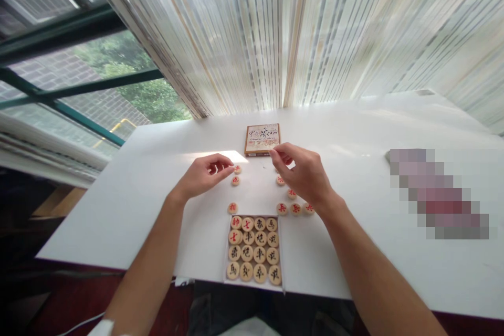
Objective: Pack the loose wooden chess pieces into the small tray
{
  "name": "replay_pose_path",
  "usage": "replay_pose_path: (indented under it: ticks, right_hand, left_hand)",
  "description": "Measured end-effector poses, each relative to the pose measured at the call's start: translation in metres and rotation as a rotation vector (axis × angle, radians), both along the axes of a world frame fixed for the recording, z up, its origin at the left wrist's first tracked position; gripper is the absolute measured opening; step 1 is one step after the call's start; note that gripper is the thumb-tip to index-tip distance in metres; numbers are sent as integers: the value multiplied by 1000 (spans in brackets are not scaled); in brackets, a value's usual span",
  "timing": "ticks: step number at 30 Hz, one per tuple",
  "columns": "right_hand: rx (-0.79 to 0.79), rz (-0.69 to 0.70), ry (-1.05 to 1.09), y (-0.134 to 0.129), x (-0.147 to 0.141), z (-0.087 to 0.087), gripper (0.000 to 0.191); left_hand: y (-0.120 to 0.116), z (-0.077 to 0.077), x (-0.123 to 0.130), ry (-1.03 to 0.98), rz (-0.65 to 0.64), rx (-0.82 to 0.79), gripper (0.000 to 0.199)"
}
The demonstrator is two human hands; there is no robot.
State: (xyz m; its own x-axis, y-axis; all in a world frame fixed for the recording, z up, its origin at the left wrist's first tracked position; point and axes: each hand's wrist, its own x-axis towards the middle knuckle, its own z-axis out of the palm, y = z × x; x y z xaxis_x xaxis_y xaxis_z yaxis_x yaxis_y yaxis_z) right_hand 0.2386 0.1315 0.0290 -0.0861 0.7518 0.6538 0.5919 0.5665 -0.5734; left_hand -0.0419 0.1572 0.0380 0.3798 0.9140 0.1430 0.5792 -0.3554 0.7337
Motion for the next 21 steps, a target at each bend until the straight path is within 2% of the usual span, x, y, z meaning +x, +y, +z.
replay_pose_path:
  ticks: [4,8,15,21]
  right_hand:
    - [-62,34,-32,-2,-8,-6,16]
    - [-94,78,-103,-6,-17,-11,15]
    - [-130,173,-198,-10,-26,-18,17]
    - [-164,197,-220,-11,-28,-20,15]
  left_hand:
    - [-12,4,-7,94,-210,-222,23]
    - [-16,3,-11,189,-337,-380,31]
    - [-21,-2,-15,239,-430,-375,37]
    - [-24,-6,-10,288,-403,-305,25]
